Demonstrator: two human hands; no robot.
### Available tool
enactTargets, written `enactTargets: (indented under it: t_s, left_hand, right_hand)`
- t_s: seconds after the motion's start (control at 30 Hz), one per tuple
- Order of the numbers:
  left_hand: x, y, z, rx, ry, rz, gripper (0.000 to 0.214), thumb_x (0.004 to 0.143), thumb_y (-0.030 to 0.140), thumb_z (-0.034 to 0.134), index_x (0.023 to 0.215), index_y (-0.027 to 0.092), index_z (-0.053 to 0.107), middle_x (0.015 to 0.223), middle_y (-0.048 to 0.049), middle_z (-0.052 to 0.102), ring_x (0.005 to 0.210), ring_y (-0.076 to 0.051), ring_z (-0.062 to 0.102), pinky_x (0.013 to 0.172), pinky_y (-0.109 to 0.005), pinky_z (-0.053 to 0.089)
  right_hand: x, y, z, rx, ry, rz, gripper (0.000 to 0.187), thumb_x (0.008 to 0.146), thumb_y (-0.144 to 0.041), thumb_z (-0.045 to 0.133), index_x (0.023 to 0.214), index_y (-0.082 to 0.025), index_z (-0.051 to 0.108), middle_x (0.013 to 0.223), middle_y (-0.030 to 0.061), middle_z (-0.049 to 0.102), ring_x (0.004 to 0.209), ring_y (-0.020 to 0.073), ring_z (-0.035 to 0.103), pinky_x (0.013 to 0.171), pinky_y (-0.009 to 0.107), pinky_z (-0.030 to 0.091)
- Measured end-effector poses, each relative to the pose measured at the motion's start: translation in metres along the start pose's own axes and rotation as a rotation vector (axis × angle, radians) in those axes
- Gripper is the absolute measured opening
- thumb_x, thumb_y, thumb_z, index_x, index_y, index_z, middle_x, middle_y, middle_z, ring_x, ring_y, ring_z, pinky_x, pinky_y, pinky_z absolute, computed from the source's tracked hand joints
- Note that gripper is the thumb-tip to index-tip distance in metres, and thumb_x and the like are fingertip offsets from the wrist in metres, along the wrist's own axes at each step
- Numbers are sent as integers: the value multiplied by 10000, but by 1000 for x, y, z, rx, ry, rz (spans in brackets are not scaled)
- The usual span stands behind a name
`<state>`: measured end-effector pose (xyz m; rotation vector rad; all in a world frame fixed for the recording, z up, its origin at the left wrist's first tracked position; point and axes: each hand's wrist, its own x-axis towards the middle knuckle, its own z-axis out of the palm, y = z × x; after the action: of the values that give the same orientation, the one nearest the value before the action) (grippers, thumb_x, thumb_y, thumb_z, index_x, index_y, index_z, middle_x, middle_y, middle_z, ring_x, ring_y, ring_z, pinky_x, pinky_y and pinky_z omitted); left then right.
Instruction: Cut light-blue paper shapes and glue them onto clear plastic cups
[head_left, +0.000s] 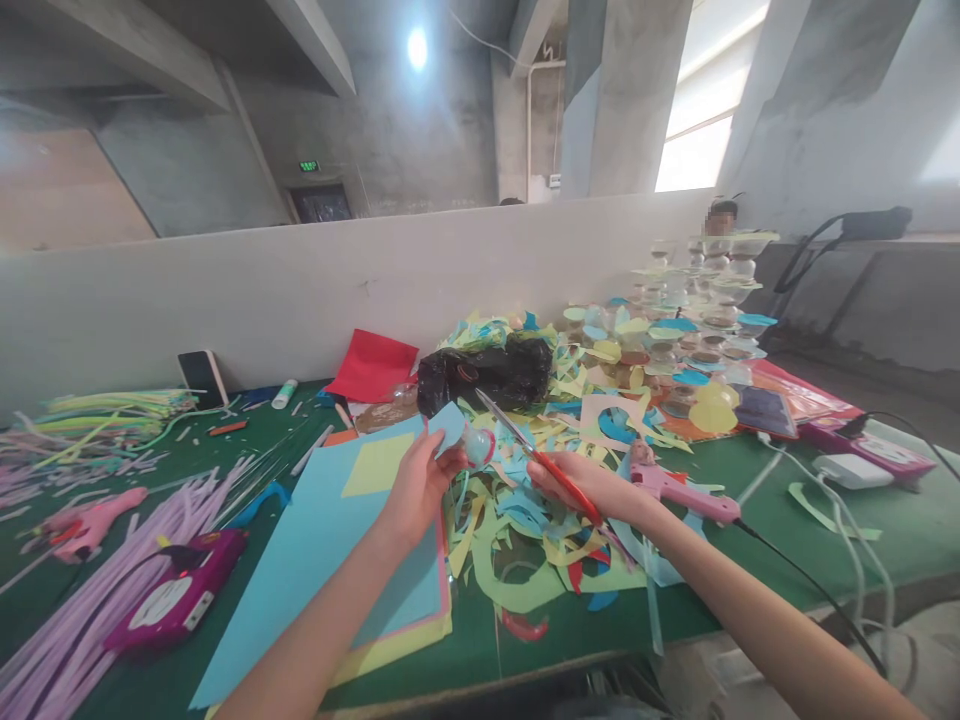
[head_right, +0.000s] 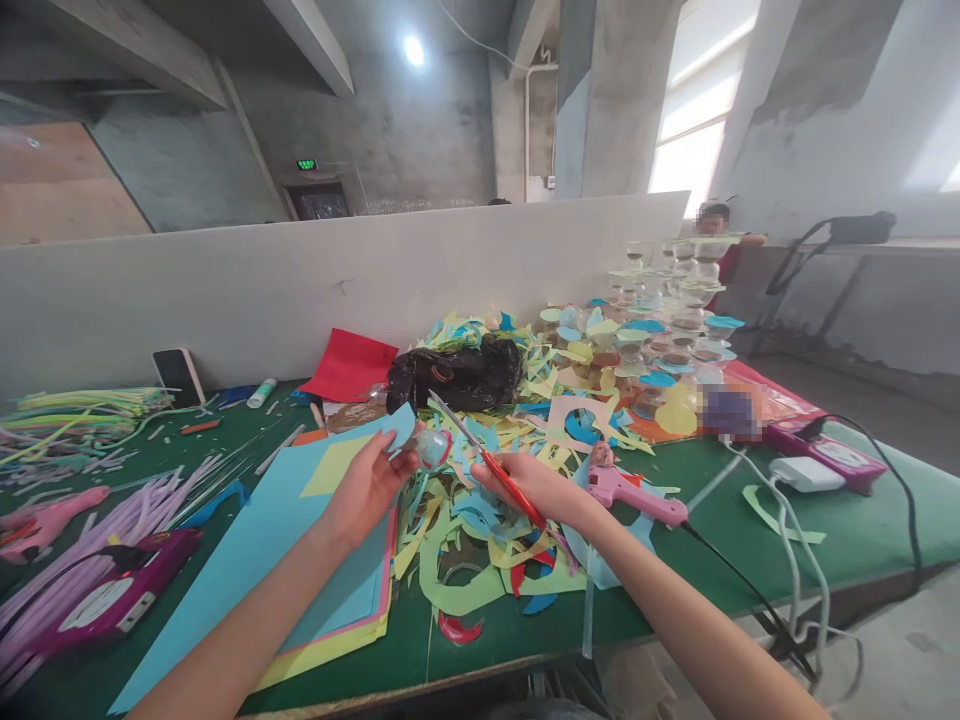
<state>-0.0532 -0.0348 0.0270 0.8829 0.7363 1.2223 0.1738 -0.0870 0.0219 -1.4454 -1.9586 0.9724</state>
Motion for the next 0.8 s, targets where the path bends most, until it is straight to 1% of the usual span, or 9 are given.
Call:
enactTargets:
  t_s: [0.1, 0.17, 0.27, 0.37, 0.47, 0.67, 0.8]
  left_hand:
    - [1, 3, 1, -95, 56, -59, 142, 809, 236, 642, 810, 192, 508, 907, -64, 702, 619, -115, 603, 679, -288, 563]
    - [1, 5, 2, -136, 77, -85, 123, 812, 207, 629, 822, 190, 508, 933, -68, 701, 614, -113, 606, 655, -279, 566]
    - [0, 7, 3, -173, 72, -115, 92, 824, 187, 610, 860, 180, 526, 957, -70, 698, 601, -107, 598, 631, -268, 565]
    - [0, 8, 4, -188, 74, -134, 77, 837, 187, 600, 870, 173, 532, 940, -63, 698, 580, -104, 587, 611, -259, 560]
    - [-1, 8, 4, -192, 64, -139, 71, 846, 186, 592, 880, 165, 534, 935, -66, 699, 570, -105, 582, 599, -255, 556]
    - [-2, 9, 5, -182, 41, -132, 86, 863, 151, 543, 948, 137, 550, 934, -89, 698, 552, -114, 575, 582, -271, 553]
    - [-1, 8, 5, -177, 41, -135, 51, 856, 138, 541, 906, 132, 548, 961, -105, 701, 535, -106, 558, 561, -267, 545]
  right_hand:
    - [0, -1, -1, 8, -13, -2, 574, 862, -743, 382, 638, -214, 385, 567, -42, 400, 524, 114, 359, 523, 266, 292]
    - [0, -1, -1, 18, -16, -2, 572, 862, -742, 386, 642, -214, 391, 576, -39, 408, 530, 116, 370, 532, 268, 299]
    - [0, 0, 0, 40, -17, 17, 565, 859, -738, 404, 652, -213, 400, 585, -38, 422, 530, 117, 381, 534, 267, 308]
    - [0, 2, 0, 70, -19, 28, 563, 865, -732, 407, 649, -212, 399, 576, -40, 429, 518, 116, 391, 532, 267, 314]
    - [1, 2, 0, 56, -16, 14, 562, 866, -730, 410, 652, -210, 403, 572, -41, 429, 515, 114, 390, 535, 267, 314]
    - [1, 3, 0, 69, -53, -6, 551, 853, -732, 440, 682, -210, 414, 598, -41, 431, 526, 113, 375, 529, 263, 304]
    - [0, 4, 0, 56, -52, -15, 548, 861, -725, 432, 673, -212, 402, 592, -42, 410, 529, 114, 352, 528, 265, 281]
